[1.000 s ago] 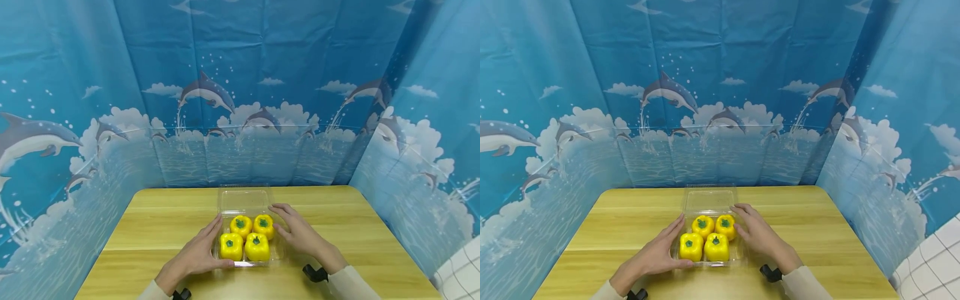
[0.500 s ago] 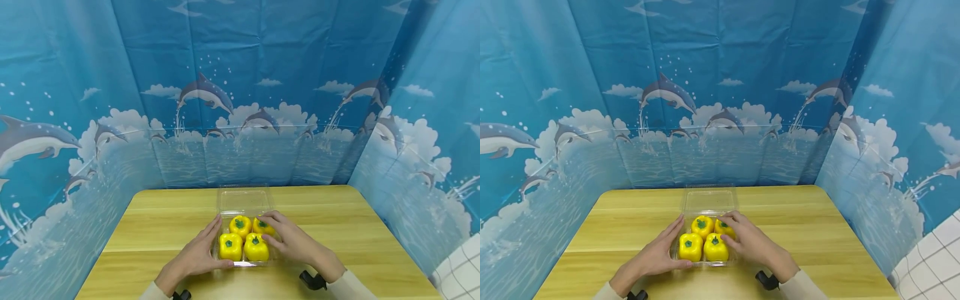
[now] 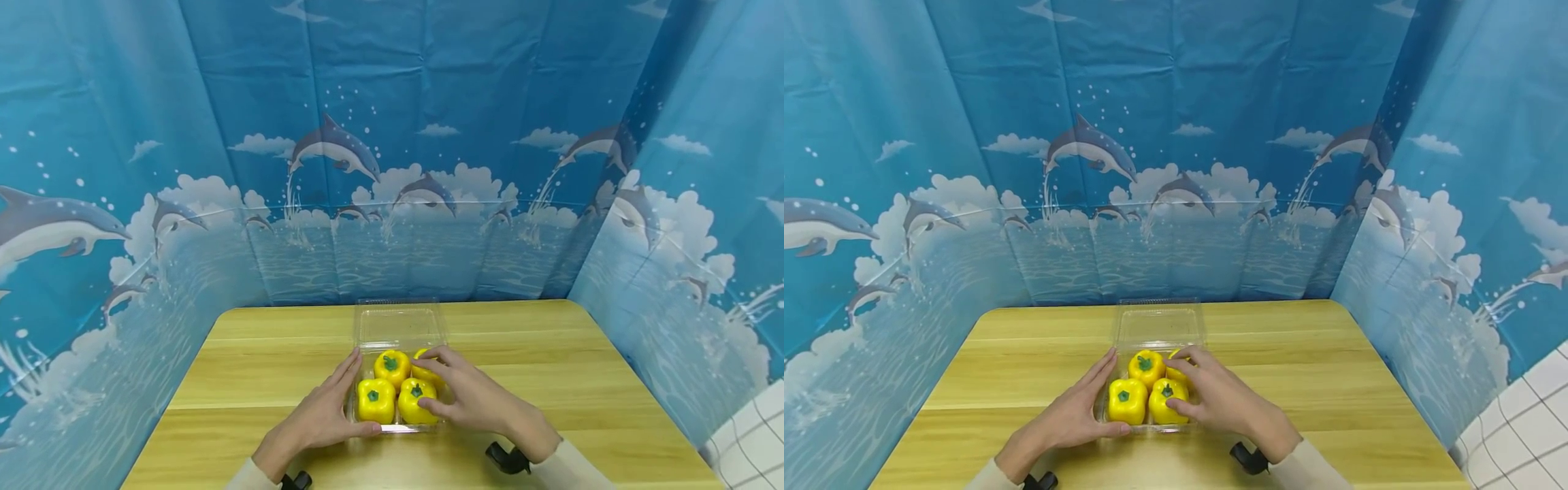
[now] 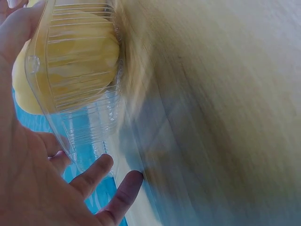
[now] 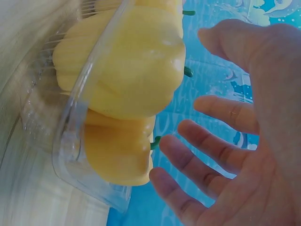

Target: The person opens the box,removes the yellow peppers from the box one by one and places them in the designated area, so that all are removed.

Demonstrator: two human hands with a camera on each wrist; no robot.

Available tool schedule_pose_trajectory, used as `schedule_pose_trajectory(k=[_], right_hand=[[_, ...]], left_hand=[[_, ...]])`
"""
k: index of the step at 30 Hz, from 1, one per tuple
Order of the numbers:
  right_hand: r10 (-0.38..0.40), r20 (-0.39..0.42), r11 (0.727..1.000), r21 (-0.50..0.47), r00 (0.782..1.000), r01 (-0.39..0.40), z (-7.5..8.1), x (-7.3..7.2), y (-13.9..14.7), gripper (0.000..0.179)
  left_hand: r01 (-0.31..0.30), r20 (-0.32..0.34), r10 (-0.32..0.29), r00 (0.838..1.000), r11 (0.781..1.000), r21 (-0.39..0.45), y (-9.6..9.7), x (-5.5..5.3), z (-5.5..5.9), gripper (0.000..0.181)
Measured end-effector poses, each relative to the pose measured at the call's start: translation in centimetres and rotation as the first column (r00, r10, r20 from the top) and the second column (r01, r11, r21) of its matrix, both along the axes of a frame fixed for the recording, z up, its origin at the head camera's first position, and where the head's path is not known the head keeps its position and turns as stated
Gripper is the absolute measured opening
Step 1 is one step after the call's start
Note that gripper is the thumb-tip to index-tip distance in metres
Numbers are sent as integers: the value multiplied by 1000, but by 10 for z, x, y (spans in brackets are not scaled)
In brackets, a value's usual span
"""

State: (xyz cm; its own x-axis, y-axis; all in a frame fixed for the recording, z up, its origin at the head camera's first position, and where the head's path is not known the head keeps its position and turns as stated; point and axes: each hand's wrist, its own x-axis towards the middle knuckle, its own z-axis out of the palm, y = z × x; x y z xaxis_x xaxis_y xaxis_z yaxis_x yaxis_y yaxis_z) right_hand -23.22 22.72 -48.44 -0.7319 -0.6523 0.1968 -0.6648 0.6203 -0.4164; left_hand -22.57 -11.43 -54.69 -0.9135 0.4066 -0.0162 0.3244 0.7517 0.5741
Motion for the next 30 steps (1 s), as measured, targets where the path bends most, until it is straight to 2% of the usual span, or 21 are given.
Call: schedule_pose_trajectory(k=[9, 20, 24, 30], right_hand=[[-9, -54, 999, 36, 998, 11, -3, 4, -6, 77], [-68, -75, 996, 44, 995, 71, -12, 8, -9, 87], [-84, -64, 996, 35, 994, 86, -14, 8, -10, 90], [-100, -34, 994, 43, 994, 101, -16, 9, -12, 85]], left_hand=[[-13, 8, 13, 1000, 1000, 4, 2, 2, 1, 135], [-14, 10, 14, 1000, 1000, -4, 4, 4, 3, 137], [-16, 20, 16, 1000, 1000, 2, 4, 5, 4, 137], [-12, 21, 12, 1000, 1000, -1, 4, 4, 3, 136]])
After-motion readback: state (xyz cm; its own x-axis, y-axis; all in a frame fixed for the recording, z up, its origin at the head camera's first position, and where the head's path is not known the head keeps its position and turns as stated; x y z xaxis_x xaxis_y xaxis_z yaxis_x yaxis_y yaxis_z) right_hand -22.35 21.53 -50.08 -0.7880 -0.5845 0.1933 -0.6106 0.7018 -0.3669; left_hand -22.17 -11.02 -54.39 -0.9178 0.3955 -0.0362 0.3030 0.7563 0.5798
